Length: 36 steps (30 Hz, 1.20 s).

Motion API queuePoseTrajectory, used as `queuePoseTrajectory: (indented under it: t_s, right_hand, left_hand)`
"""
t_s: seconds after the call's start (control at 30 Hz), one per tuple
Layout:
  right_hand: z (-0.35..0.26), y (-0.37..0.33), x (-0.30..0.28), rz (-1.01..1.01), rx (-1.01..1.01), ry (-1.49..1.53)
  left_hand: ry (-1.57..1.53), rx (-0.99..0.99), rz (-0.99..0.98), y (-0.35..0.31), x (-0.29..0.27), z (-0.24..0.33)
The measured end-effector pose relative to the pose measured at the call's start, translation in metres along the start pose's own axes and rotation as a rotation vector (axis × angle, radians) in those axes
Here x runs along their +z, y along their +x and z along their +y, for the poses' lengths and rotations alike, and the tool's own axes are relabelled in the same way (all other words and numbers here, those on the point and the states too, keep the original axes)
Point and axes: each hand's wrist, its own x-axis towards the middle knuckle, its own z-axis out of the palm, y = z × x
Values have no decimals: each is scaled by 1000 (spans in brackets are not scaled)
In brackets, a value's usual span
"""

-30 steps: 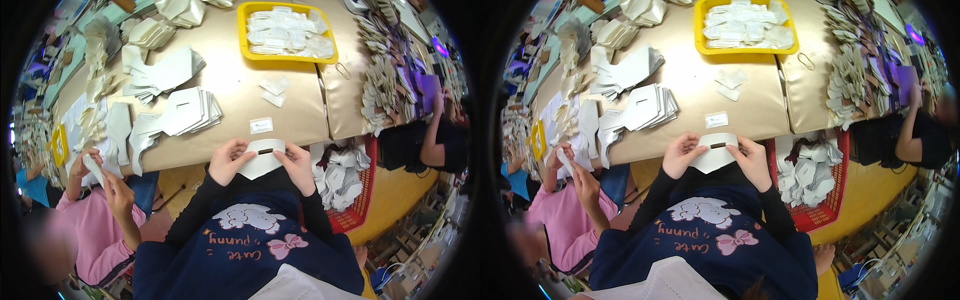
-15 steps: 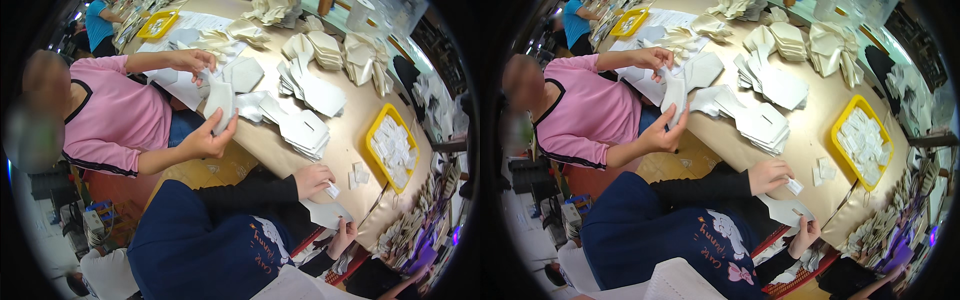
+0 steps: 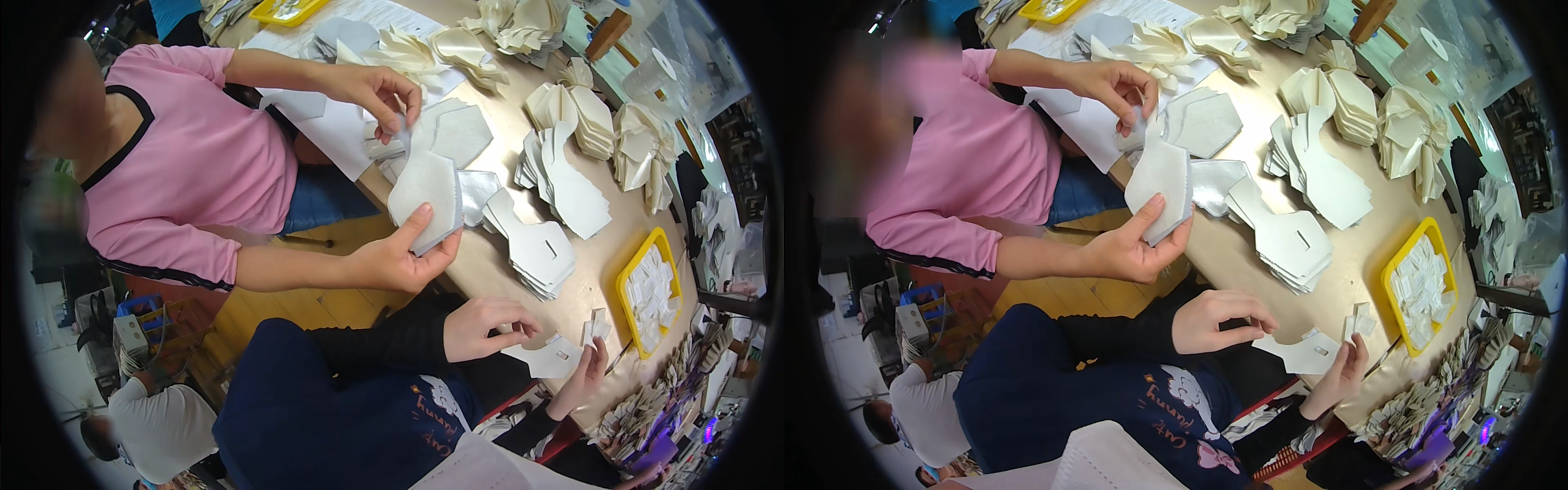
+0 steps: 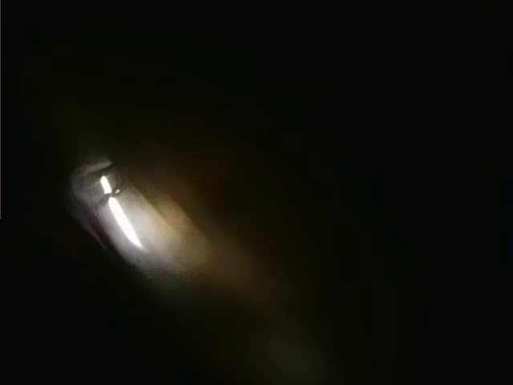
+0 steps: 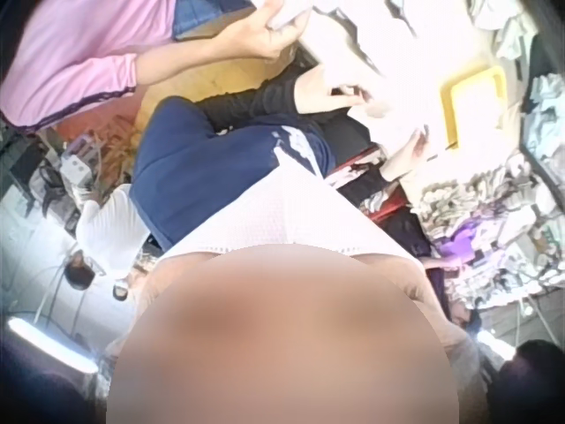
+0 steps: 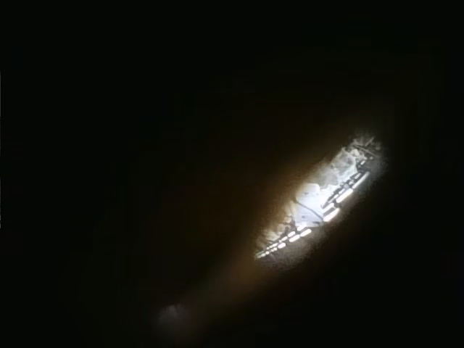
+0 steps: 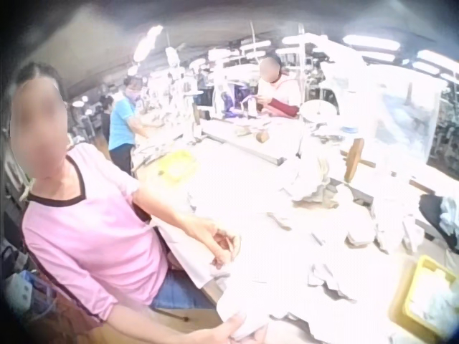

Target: The person folds white fabric pieces by hand at a worktable, stacking them into piles and placing some into a yellow tray. The person also handles small white packets, folding them and placing them into the tray. Other workers are visible nearby performing similar tasks.

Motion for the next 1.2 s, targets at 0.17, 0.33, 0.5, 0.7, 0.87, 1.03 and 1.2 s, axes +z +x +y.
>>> queuePoseTrajectory:
  t_s: [0.17,0.33,0.5,0.7,0.87,1.03,1.2]
  right_hand:
    - [-45,2,54,-159,-25,82]
    - [-93,-4,115,-388,-122,221]
    - [-128,-15,158,-567,-144,265]
    - [-150,0,205,-785,25,304]
    - [-156,3,234,-876,81,388]
    - [-160,4,240,-897,34,407]
    - [-156,7,238,-874,86,492]
  left_hand:
    - [-95,91,35,-17,-36,34]
    - [116,195,175,-30,-89,50]
    - [265,21,600,-38,-142,46]
    - [778,-173,574,-37,-186,37]
    - [230,-242,570,-7,-186,-3]
    - [-216,-353,612,-2,-192,-34]
    - [-225,-361,445,-3,-199,-41]
